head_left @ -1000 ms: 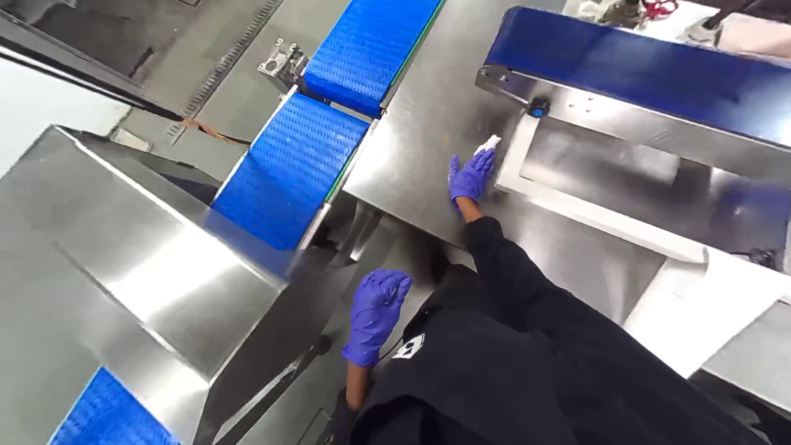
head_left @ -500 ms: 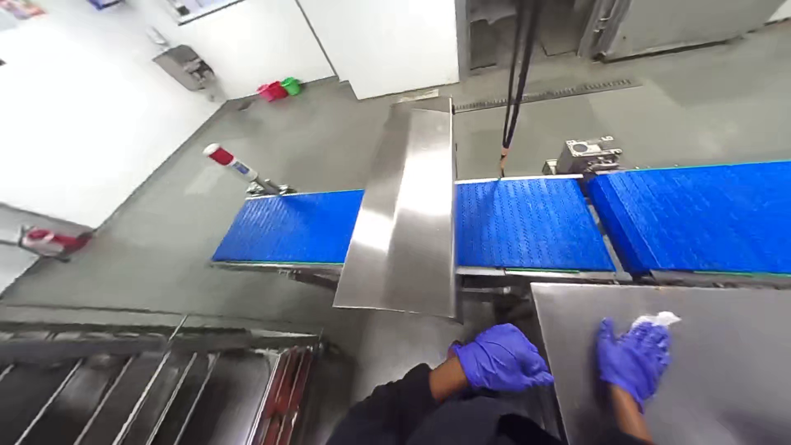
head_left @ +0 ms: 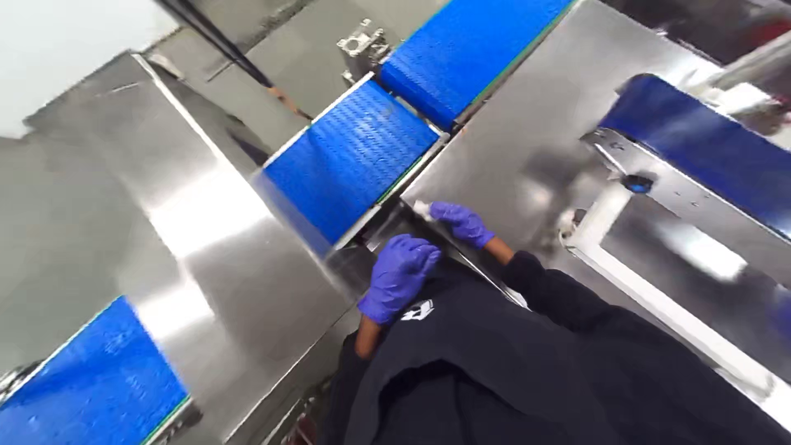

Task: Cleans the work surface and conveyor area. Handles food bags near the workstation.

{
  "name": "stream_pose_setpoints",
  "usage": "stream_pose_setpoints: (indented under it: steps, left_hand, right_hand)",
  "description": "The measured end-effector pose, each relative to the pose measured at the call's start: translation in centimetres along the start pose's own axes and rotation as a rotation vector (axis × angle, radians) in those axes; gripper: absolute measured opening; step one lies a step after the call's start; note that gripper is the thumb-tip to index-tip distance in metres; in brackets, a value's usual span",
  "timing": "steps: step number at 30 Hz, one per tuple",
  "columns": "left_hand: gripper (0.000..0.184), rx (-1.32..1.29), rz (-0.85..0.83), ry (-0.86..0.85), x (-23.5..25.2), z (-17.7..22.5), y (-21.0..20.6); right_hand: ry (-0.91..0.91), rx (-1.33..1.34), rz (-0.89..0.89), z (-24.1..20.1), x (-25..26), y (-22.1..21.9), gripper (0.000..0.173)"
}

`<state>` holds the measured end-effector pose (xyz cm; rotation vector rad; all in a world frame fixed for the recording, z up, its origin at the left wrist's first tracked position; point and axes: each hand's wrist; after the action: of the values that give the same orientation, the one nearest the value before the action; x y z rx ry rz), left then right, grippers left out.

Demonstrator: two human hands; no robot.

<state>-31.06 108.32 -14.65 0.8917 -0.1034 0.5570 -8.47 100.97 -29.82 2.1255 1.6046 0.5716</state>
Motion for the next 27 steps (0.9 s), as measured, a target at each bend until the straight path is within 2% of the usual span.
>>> stream_pose_setpoints:
  steps: [1,3,5,7,9,11,14,17,20,23,27]
  left_hand:
    - [0.025,0.0,-0.011,-0.009,0.1,-0.1,0.0]
    - [0.026,-0.006,-0.022,-0.021,-0.1,-0.3,-0.4]
    - [0.026,-0.021,-0.032,-0.021,-0.4,-0.4,-0.7]
    - [0.025,-0.027,-0.04,-0.001,-0.8,-0.4,-0.7]
    - [0.026,-0.028,-0.055,0.044,-1.3,-0.7,-0.6]
    - [0.027,-0.03,-0.067,0.11,-2.3,-1.1,-0.5]
    - [0.029,-0.018,-0.069,0.181,-3.2,-1.5,-0.4]
    - [0.028,-0.039,-0.056,0.181,-3.3,-1.6,-0.3]
    - [0.024,-0.09,-0.05,0.134,-3.2,-1.3,-0.6]
    - [0.025,-0.123,-0.08,0.05,-2.7,-1.4,-1.2]
    - [0.026,-0.168,-0.131,-0.02,-2.0,-1.0,-1.3]
  right_hand:
    - [-0.104,-0.044,0.194,0.7,0.6,2.1,0.034]
    - [-0.426,-0.11,0.569,1.9,2.3,7.1,0.038]
    - [-0.726,-0.222,0.848,4.1,3.7,11.4,0.043]
    - [-1.006,-0.375,0.89,9.2,6.1,14.4,0.058]
    - [-1.117,-0.51,0.844,12.3,9.6,16.2,0.073]
    - [-1.061,-0.577,0.784,13.8,13.1,17.0,0.079]
    - [-0.888,-0.602,0.671,14.1,17.9,16.9,0.08]
    - [-0.684,-0.612,0.455,13.2,20.3,15.7,0.076]
    - [-0.488,-0.619,0.256,12.5,20.0,14.5,0.07]
    - [-0.344,-0.616,0.147,10.8,18.8,12.6,0.064]
    - [-0.245,-0.559,0.051,6.8,15.7,6.6,0.059]
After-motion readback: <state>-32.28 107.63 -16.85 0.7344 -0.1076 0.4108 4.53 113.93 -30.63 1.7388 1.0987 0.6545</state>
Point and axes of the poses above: each hand's wrist, its own x-axis towards the middle knuckle, its own y-axis out of the back of the hand, z = x × y, and after that the axes turned 6 degrees about -y, right-handed
